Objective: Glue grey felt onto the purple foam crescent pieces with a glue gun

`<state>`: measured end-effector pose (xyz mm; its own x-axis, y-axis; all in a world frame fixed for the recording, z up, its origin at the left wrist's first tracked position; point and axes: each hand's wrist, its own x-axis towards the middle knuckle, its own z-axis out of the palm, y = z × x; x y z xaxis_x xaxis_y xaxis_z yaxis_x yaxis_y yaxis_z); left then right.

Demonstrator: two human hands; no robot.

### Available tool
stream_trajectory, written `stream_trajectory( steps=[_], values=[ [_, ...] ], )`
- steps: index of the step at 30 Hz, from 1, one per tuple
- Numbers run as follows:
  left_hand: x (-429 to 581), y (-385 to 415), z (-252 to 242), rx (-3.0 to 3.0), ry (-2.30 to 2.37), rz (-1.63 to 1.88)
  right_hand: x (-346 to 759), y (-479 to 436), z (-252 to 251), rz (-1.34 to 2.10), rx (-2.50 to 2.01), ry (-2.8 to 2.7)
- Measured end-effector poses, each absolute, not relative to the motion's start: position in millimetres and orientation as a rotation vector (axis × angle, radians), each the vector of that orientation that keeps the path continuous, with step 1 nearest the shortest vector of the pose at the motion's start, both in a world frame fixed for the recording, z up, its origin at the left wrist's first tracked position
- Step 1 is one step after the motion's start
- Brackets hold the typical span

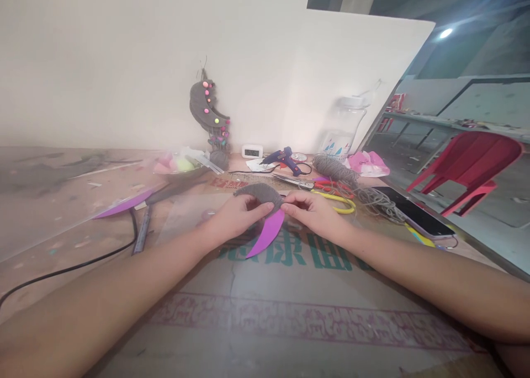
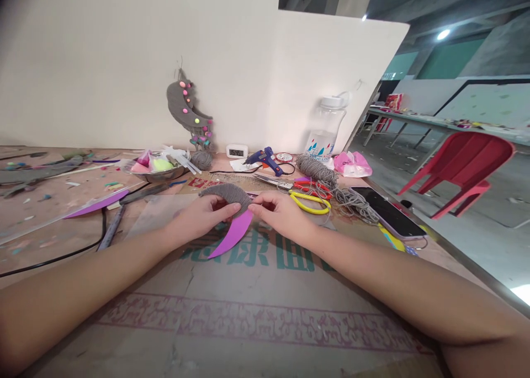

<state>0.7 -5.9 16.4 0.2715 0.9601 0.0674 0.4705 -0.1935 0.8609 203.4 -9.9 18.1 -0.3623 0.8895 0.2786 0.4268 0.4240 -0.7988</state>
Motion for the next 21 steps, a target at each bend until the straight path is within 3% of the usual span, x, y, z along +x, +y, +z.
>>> stream_trajectory(
  steps=[6,21],
  values=[
    [0.7,-7.7,18.8,1.885,1.233,0.751,203.3,-12.0,19.9,0.979,-1.134,-1.921],
    [-2.9,-8.4,18.9,1.945,1.180,0.678,205.2,-12.3,19.6,0.982,-1.106,-1.921]
  ],
)
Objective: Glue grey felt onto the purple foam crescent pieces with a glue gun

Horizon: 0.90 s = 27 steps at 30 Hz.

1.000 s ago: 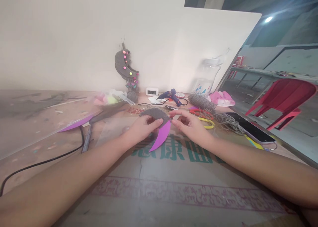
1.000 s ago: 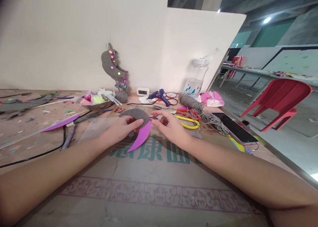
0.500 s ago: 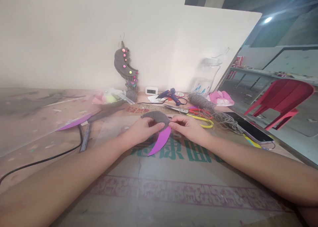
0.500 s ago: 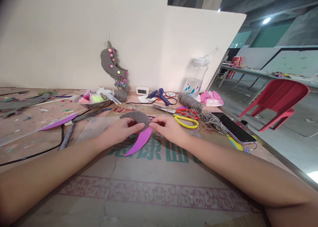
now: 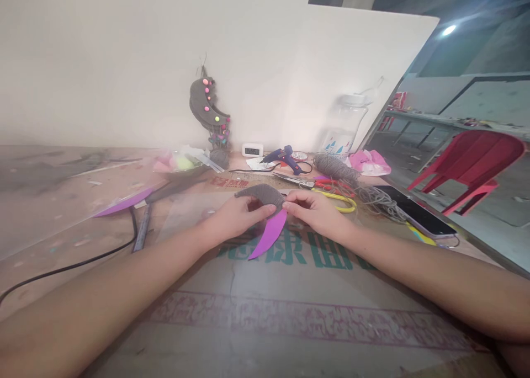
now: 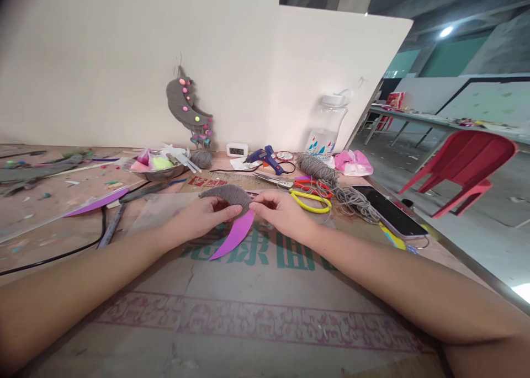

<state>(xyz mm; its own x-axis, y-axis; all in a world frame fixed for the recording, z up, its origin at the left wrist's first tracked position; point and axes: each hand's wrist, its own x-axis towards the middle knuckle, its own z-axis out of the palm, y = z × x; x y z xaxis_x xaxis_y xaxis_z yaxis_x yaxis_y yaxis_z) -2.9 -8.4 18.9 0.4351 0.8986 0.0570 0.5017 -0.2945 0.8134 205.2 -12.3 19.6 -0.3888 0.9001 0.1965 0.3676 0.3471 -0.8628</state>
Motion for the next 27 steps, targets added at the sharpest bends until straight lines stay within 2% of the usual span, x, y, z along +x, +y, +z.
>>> stream_trajectory(
  steps=[7,27],
  values=[
    [-2.2,-1.3,11.8,1.863,1.216,0.728,206.4,-10.2,18.6,1.009,-1.124,-1.897],
    [-1.7,0.6,14.6,1.818,1.311,0.761,210.0,-3.1,20.2,0.737,-1.240,-1.682]
  ],
)
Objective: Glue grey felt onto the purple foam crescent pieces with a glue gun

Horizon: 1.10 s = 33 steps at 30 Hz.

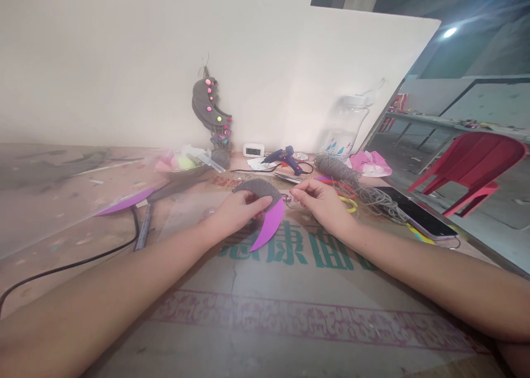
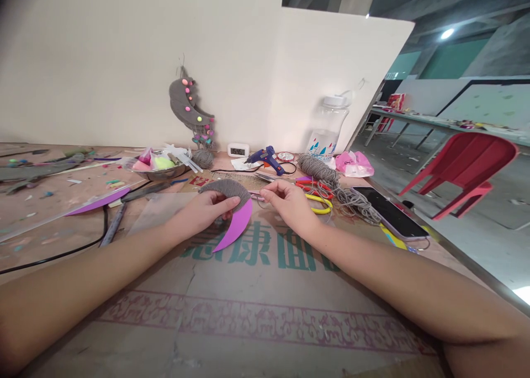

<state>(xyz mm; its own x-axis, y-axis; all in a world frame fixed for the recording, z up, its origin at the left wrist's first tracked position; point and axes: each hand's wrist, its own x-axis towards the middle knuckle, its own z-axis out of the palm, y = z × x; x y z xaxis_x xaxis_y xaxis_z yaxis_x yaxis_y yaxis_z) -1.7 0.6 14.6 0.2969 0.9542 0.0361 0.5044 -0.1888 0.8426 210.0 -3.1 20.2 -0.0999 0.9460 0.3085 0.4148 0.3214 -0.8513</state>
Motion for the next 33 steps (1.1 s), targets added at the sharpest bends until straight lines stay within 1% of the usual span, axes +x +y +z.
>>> stream_trajectory(
  steps=[7,14,18,23,28,33],
  values=[
    [-2.2,2.0,11.6,1.814,1.298,0.767,210.2,0.5,16.4,0.714,-1.131,-1.796],
    [-2.4,2.3,12.0,1.830,1.289,0.775,210.8,0.1,16.1,0.757,-1.166,-1.745],
    [-2.9,2.6,11.4,1.819,1.279,0.770,211.9,-0.1,15.1,0.769,-1.093,-1.828],
    [-2.6,1.3,12.3,1.818,1.259,0.774,208.6,-4.3,17.6,0.827,-1.119,-1.885],
    [-1.6,-1.1,14.7,1.830,1.255,0.776,204.1,-10.4,24.1,0.808,-1.149,-1.909],
    [-1.4,-2.2,15.1,1.807,1.253,0.793,204.6,-8.5,19.1,0.810,-1.104,-1.942]
  ],
)
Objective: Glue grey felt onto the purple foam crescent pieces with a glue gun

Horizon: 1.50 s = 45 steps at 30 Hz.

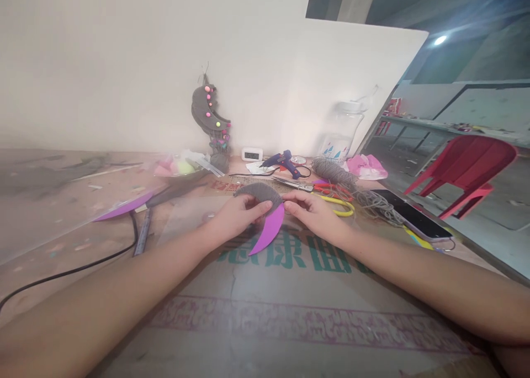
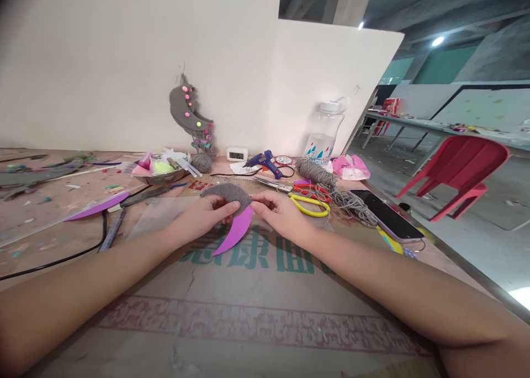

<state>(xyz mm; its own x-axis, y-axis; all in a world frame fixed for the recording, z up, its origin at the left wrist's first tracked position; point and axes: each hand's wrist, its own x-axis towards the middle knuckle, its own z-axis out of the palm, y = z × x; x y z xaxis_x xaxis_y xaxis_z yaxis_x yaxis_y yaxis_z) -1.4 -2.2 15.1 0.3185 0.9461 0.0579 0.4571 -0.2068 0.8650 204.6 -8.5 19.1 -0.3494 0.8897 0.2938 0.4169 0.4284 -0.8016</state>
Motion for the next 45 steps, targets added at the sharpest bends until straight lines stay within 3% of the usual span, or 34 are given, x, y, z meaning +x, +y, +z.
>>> stream_trajectory(
  steps=[45],
  values=[
    [-3.6,1.0,11.1,1.827,1.170,0.712,204.7,-9.9,20.7,0.833,-1.074,-1.967]
  ],
)
